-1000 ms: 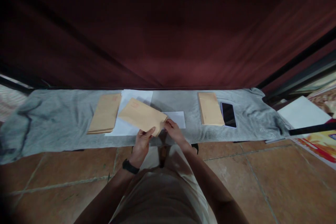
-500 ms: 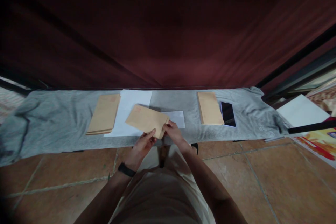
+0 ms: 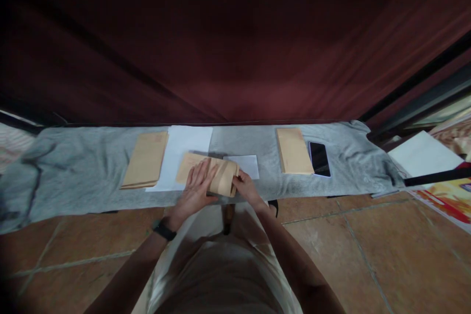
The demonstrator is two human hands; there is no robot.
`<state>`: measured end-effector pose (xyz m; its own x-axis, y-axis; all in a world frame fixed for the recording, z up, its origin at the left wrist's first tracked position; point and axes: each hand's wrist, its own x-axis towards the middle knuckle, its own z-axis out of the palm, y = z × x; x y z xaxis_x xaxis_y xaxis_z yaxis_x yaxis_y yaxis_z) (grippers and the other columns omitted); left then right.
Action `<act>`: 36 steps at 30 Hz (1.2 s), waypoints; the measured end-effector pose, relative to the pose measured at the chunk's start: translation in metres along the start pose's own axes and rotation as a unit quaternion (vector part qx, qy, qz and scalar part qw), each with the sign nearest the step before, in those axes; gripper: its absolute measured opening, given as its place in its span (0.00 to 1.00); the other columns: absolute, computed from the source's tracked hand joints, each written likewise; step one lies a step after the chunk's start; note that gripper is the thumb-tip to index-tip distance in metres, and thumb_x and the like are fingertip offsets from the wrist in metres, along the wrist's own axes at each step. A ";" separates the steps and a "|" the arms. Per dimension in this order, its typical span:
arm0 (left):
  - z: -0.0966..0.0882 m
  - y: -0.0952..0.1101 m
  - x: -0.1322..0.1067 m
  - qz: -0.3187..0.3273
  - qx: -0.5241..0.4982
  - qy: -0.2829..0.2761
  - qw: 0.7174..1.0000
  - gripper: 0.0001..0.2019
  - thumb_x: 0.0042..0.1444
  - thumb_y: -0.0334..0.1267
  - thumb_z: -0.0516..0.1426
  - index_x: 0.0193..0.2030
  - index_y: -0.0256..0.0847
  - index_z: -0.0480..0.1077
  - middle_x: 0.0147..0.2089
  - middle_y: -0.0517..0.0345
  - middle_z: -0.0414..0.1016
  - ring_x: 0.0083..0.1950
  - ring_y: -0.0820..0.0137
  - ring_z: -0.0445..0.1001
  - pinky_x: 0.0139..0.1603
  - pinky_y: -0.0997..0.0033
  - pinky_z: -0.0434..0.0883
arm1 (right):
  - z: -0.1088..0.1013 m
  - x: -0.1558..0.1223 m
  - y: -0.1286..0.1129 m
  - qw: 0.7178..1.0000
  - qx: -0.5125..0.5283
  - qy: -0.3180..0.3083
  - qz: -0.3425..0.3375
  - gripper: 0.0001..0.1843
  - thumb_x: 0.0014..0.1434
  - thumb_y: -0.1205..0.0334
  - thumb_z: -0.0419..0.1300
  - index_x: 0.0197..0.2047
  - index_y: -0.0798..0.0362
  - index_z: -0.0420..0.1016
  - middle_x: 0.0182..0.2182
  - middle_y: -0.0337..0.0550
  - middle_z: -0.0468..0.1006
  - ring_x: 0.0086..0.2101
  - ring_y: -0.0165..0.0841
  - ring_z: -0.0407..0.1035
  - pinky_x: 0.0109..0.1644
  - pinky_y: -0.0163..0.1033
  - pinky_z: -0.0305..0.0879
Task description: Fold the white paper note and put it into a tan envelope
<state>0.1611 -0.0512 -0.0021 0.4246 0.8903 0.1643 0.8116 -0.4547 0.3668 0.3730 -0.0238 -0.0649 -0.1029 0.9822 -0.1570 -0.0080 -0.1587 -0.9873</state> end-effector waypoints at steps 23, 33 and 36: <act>-0.002 -0.014 0.021 0.072 0.105 -0.115 0.985 0.58 0.44 0.51 0.69 0.78 0.47 0.43 0.75 0.37 0.54 0.76 0.45 0.49 0.74 0.34 0.32 | -0.018 -0.001 0.009 0.989 -0.141 -0.029 -0.013 0.13 0.53 0.63 0.54 0.40 0.50 0.76 0.36 0.39 0.82 0.39 0.36 0.73 0.50 0.43 0.70; -0.020 -0.026 0.020 0.025 0.117 -0.090 0.989 0.59 0.42 0.52 0.70 0.77 0.46 0.44 0.74 0.37 0.54 0.74 0.43 0.54 0.74 0.34 0.36 | -0.032 -0.007 -0.006 0.985 -0.168 0.031 -0.038 0.16 0.66 0.50 0.51 0.41 0.49 0.75 0.30 0.38 0.77 0.29 0.33 0.71 0.33 0.36 0.69; -0.024 -0.036 0.019 0.003 0.118 -0.108 0.987 0.60 0.42 0.50 0.70 0.77 0.46 0.43 0.73 0.37 0.56 0.74 0.44 0.53 0.74 0.34 0.38 | -0.045 -0.004 -0.010 0.958 -0.253 0.095 -0.096 0.15 0.65 0.54 0.51 0.45 0.50 0.77 0.40 0.46 0.80 0.38 0.37 0.74 0.45 0.42 0.71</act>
<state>0.1301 -0.0172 0.0093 0.4848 0.8736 -0.0426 0.8687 -0.4753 0.1395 0.4184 -0.0212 -0.0555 0.0353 0.9966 0.0738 0.4786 0.0480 -0.8767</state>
